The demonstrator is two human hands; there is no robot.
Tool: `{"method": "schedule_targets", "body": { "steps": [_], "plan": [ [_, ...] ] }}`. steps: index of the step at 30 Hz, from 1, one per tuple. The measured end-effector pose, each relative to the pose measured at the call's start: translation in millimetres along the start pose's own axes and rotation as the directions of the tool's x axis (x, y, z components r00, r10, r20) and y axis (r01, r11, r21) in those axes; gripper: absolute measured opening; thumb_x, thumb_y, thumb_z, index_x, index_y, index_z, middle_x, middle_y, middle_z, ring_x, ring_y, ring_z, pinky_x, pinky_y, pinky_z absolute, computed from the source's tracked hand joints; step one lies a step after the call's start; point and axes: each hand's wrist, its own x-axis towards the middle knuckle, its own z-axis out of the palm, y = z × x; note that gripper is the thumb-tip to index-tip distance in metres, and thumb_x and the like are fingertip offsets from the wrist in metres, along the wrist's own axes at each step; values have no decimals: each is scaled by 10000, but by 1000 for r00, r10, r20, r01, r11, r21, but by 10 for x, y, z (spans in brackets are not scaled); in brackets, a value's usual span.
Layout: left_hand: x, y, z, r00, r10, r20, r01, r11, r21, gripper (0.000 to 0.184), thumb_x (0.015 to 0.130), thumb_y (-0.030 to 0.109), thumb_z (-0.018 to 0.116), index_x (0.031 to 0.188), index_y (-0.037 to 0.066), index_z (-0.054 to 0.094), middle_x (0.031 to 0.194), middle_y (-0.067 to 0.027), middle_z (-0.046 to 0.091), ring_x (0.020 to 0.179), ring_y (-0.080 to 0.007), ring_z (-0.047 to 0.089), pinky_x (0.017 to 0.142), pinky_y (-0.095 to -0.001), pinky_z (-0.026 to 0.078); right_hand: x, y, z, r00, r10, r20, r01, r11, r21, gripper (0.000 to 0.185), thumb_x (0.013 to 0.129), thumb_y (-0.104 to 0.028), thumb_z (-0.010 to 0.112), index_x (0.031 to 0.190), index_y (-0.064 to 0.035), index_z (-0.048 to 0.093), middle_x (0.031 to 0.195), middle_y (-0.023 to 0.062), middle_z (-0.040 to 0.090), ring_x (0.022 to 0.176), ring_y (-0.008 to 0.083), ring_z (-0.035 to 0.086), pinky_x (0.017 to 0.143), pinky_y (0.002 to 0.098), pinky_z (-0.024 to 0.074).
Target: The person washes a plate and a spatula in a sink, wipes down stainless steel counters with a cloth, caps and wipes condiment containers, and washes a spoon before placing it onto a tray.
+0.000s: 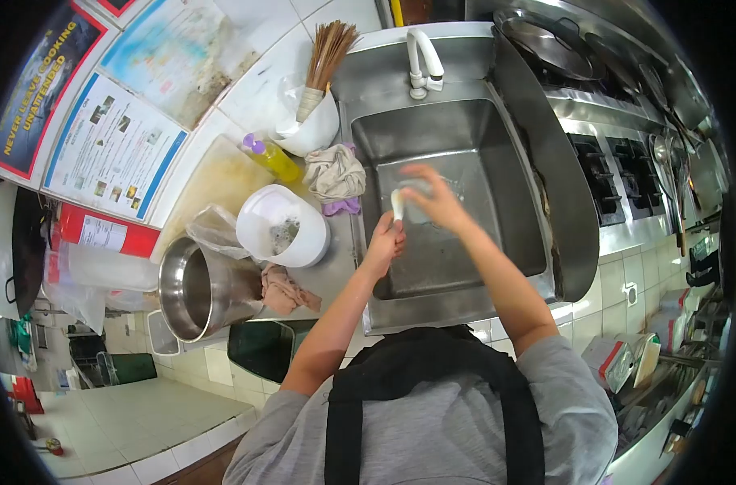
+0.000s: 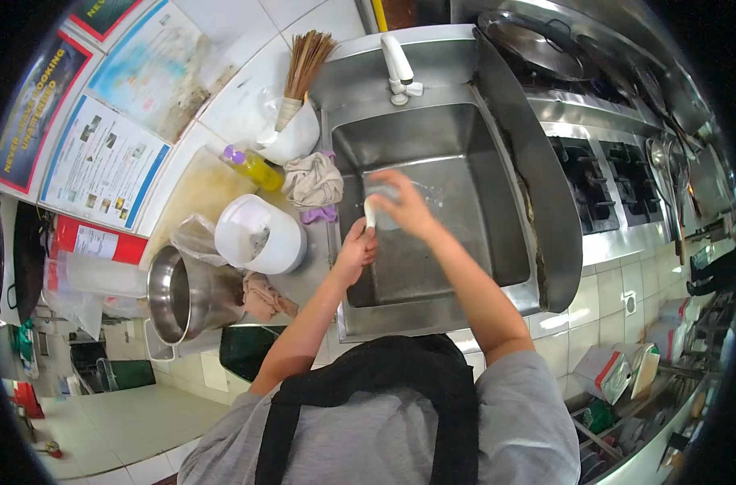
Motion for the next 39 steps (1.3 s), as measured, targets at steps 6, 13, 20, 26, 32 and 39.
{"method": "schedule_targets", "body": {
  "steps": [6, 13, 20, 26, 32, 39],
  "plan": [
    [-33, -9, 35, 988, 61, 142, -69, 996, 51, 312, 1006, 263, 457, 1296, 148, 478, 643, 99, 319, 508, -18, 264, 454, -187, 216, 115, -67, 137, 992, 128, 5, -110, 870, -480, 284, 883, -360, 612, 924, -94, 701, 1016, 80, 623, 1050, 332, 559, 838, 465, 486],
    [-154, -69, -93, 994, 104, 19, -104, 994, 27, 296, 1010, 248, 435, 1286, 144, 456, 678, 76, 344, 526, -25, 281, 468, -190, 236, 886, 13, -154, 989, 140, -47, -148, 946, -287, 377, 885, -387, 587, 1004, -44, 688, 1044, 244, 634, 998, 394, 592, 880, 432, 468],
    [333, -77, -51, 972, 234, 18, -234, 958, 163, 226, 977, 80, 371, 1198, 96, 419, 972, -42, 580, 672, -74, 458, 607, -232, 411, 1421, -1317, 745, 943, -122, 308, 73, 983, 166, 486, 901, -442, 570, 1097, -2, 641, 1072, 167, 627, 1025, 254, 596, 926, 368, 440],
    [445, -36, -81, 974, 190, -125, -169, 973, 159, 306, 930, 28, 405, 1227, 97, 421, 997, -40, 586, 753, -98, 518, 670, -260, 451, 1994, 421, -144, 744, 499, 444, -282, 837, -469, 469, 875, -420, 599, 785, 37, 658, 722, 172, 650, 740, 299, 648, 749, 436, 501],
    [798, 82, -17, 989, 108, -104, -94, 987, 131, 245, 960, 54, 437, 1205, 47, 422, 1040, -59, 601, 848, -125, 559, 803, -303, 467, 2895, 1774, -978, 900, 403, -168, -412, 654, -635, 641, 695, -304, 812, 1149, 43, 522, 1227, 255, 548, 966, 363, 645, 830, 419, 542],
    [1605, 366, 223, 991, 135, -19, -130, 977, 170, 214, 980, 62, 416, 1192, 50, 438, 1107, -76, 599, 954, -145, 567, 877, -313, 451, 3211, 2239, -1019, 796, 496, 347, -260, 798, -544, 414, 655, -196, 812, 959, -21, 592, 840, 188, 674, 821, 348, 675, 720, 440, 543]
  ]
}}
